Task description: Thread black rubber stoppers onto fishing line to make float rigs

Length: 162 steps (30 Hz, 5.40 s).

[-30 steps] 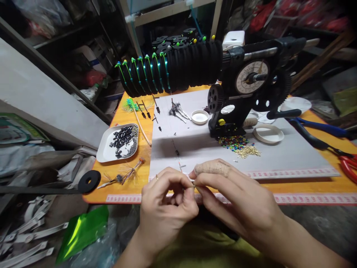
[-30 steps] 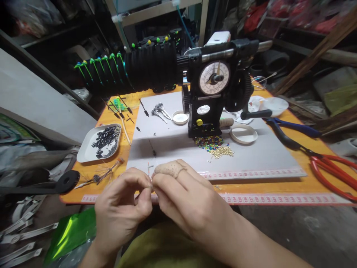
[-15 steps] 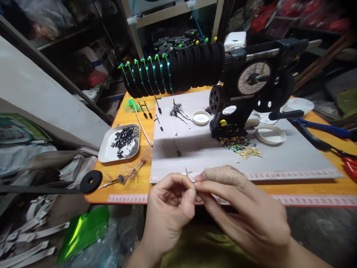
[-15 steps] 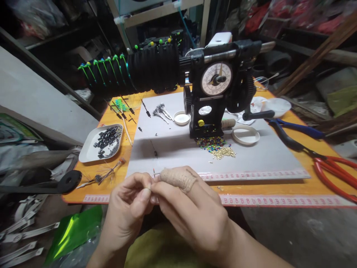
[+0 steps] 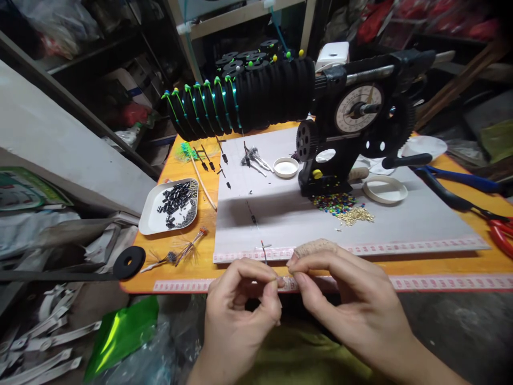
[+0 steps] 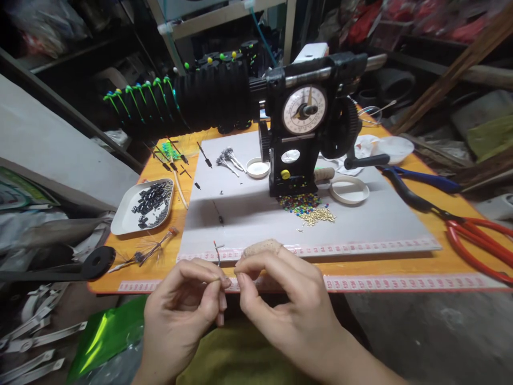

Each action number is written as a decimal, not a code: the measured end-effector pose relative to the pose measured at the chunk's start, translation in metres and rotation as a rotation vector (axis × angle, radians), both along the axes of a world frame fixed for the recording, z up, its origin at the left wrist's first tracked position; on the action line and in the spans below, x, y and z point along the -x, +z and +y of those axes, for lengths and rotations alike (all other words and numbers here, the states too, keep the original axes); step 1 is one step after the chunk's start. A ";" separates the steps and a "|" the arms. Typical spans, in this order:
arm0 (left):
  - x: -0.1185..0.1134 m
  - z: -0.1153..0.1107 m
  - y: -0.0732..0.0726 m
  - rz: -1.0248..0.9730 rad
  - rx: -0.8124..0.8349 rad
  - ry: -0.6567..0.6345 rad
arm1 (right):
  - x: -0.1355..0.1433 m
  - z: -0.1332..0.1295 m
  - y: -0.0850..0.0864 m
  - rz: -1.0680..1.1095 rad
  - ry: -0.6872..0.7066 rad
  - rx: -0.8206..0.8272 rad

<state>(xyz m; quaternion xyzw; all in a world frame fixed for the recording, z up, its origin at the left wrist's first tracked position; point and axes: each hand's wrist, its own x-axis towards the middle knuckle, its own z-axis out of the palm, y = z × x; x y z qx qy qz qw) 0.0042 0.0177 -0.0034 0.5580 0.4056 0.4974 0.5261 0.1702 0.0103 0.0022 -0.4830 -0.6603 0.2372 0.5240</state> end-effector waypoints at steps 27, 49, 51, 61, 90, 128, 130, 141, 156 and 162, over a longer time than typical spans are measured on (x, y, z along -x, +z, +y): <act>-0.020 0.000 -0.019 -0.078 -0.203 0.198 | 0.005 -0.004 0.009 0.233 0.244 0.325; -0.023 -0.010 -0.011 -0.439 0.288 0.061 | -0.014 -0.009 0.002 -0.028 0.249 -0.061; -0.023 -0.010 -0.006 -0.452 0.364 0.071 | -0.014 -0.011 0.001 -0.035 0.236 -0.105; -0.025 -0.007 0.006 -0.362 0.315 0.031 | -0.016 -0.012 -0.002 -0.151 0.083 -0.192; -0.014 0.034 -0.011 0.636 -0.691 -0.061 | -0.032 0.015 -0.015 -0.394 -0.146 -0.166; -0.013 0.059 0.012 0.891 -0.332 -0.240 | -0.031 0.012 -0.027 -0.526 -0.073 -0.136; -0.013 0.059 0.012 0.885 -0.322 -0.251 | -0.031 0.012 -0.027 -0.534 -0.080 -0.148; -0.013 0.058 0.006 0.838 -0.368 -0.226 | -0.035 0.007 -0.027 -0.539 -0.141 -0.145; -0.013 0.057 0.004 0.830 -0.390 -0.203 | -0.035 0.008 -0.023 -0.514 -0.158 -0.118; -0.012 0.056 0.005 0.835 -0.382 -0.215 | -0.035 0.008 -0.022 -0.520 -0.173 -0.124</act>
